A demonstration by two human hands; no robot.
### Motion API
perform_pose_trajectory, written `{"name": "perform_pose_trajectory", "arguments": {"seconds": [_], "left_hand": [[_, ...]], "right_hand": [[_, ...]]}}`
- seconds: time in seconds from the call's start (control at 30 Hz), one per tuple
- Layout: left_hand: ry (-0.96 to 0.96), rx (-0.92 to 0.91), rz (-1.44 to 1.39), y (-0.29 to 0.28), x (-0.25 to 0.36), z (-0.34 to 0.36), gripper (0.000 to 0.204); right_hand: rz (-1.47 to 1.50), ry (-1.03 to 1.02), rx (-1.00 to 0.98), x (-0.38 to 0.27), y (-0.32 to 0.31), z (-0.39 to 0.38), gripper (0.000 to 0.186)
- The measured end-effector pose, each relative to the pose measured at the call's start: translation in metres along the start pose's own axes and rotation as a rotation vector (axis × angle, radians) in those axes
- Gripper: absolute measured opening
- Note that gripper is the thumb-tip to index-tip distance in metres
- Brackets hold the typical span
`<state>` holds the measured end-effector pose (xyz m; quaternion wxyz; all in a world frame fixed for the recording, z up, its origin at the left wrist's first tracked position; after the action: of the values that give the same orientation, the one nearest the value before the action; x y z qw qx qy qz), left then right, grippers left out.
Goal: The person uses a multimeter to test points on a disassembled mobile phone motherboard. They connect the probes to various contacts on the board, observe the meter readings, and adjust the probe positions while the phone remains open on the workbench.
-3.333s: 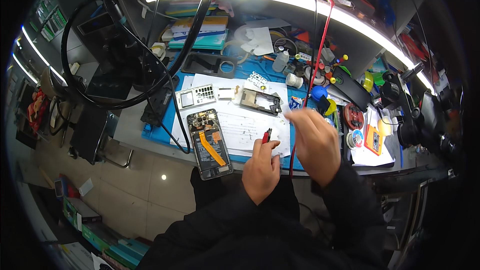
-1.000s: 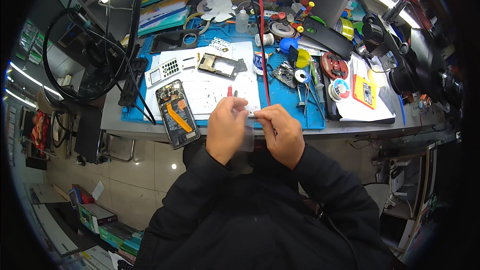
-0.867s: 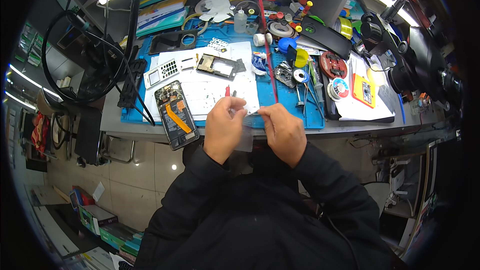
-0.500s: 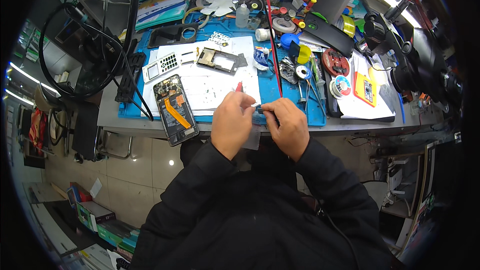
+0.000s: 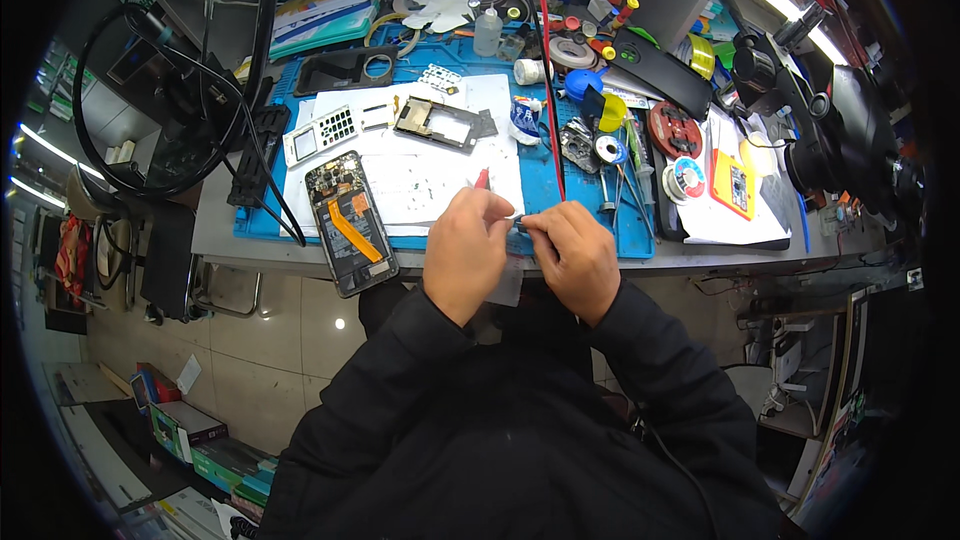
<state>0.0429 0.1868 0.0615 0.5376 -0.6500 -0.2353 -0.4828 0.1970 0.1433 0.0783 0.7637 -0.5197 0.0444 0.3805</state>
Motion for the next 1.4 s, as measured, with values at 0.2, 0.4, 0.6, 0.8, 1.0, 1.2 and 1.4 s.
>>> {"name": "perform_pose_trajectory", "arguments": {"seconds": [0.2, 0.4, 0.6, 0.8, 1.0, 1.2, 1.4], "left_hand": [[0.047, 0.020, 0.008, -0.001, 0.000, -0.001, 0.013], [0.047, -0.002, -0.067, 0.001, -0.003, -0.002, 0.011], [0.042, -0.024, -0.212, 0.003, -0.005, -0.001, 0.008], [0.030, -0.014, -0.262, 0.004, -0.008, -0.001, 0.011], [0.030, -0.008, -0.223, 0.002, -0.008, -0.002, 0.010], [0.051, 0.028, -0.204, -0.007, -0.011, -0.007, 0.011], [-0.062, -0.076, -0.325, -0.007, -0.013, -0.003, 0.004]], "right_hand": [[-0.025, -0.050, -0.039, -0.003, 0.000, 0.001, 0.017], [-0.066, -0.117, -0.117, -0.002, 0.000, 0.002, 0.018], [-0.073, -0.138, -0.178, 0.000, -0.001, 0.002, 0.021], [-0.091, -0.163, -0.195, 0.000, -0.003, 0.003, 0.023], [-0.080, -0.177, -0.177, 0.001, -0.003, 0.001, 0.032], [-0.092, -0.181, -0.192, 0.005, -0.002, -0.001, 0.025], [0.001, -0.084, -0.167, 0.006, -0.008, 0.002, 0.025]]}}
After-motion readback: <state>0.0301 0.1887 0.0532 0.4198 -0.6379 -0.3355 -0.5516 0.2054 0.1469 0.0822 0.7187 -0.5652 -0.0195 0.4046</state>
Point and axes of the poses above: each hand's wrist, its own z-axis towards the middle knuckle, its own y-axis out of the palm, x = y × z, the point moved 5 cm from there along z, towards the middle knuckle, and after that the axes turned 13 degrees about -x, right-handed, at the moved point
